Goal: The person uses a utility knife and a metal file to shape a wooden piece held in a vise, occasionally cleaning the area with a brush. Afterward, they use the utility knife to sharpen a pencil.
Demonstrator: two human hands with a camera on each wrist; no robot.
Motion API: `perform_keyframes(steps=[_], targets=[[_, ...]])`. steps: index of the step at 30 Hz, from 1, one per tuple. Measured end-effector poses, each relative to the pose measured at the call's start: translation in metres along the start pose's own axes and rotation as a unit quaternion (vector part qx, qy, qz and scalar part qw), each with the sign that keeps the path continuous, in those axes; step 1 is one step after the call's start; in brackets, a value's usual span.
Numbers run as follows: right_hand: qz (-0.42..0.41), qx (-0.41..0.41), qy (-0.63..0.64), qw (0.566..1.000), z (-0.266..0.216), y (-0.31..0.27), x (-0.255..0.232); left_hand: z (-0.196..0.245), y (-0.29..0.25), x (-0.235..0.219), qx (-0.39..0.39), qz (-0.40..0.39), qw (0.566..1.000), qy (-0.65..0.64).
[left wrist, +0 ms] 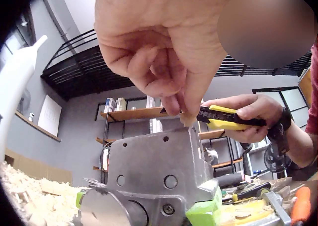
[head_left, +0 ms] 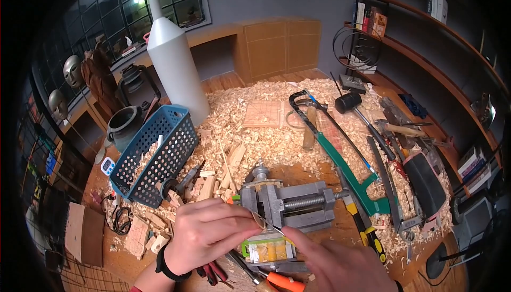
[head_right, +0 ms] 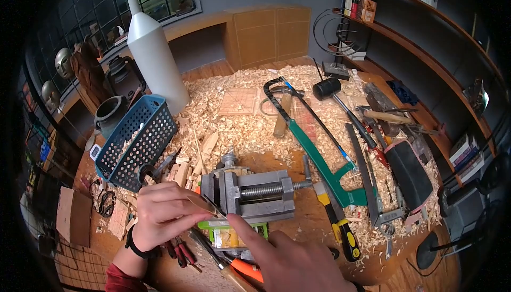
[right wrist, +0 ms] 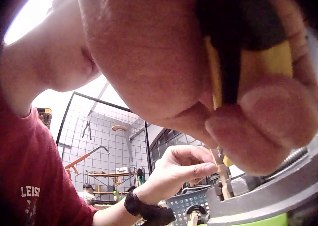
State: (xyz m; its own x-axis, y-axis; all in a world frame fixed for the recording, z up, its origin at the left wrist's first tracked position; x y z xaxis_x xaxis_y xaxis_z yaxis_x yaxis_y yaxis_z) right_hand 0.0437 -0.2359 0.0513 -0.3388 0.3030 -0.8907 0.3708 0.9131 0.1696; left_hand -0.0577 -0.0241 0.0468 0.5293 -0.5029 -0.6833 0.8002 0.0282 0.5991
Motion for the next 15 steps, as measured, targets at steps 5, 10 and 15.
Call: perform_keyframes(steps=[5, 10, 15], targets=[[-0.031, 0.013, 0.020, 0.999, 0.0027, 0.0019, -0.0015, 0.0016, 0.0007, -0.0009, -0.011, -0.004, 1.000, -0.010], [-0.065, 0.027, 0.028, 0.997, 0.0003, 0.0038, -0.0043, 0.0004, -0.0006, -0.0009, -0.021, -0.005, 1.000, -0.010], [-0.027, 0.011, 0.068, 0.997, 0.0028, 0.0055, 0.0001, 0.0013, 0.0013, -0.0004, -0.020, -0.011, 1.000, -0.013]])
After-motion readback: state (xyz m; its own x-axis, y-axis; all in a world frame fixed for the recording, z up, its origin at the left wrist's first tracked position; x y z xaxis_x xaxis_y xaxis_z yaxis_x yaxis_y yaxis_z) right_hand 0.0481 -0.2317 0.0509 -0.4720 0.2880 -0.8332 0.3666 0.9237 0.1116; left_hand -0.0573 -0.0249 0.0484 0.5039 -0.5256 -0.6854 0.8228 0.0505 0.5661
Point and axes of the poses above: each hand's wrist, its own y-axis towards the middle knuckle, its own x-axis out of the palm, z = x × y, the point moved 3 cm from there along y, towards the middle knuckle, and after that the axes turned 5 degrees about -y, right-handed, at the moved point
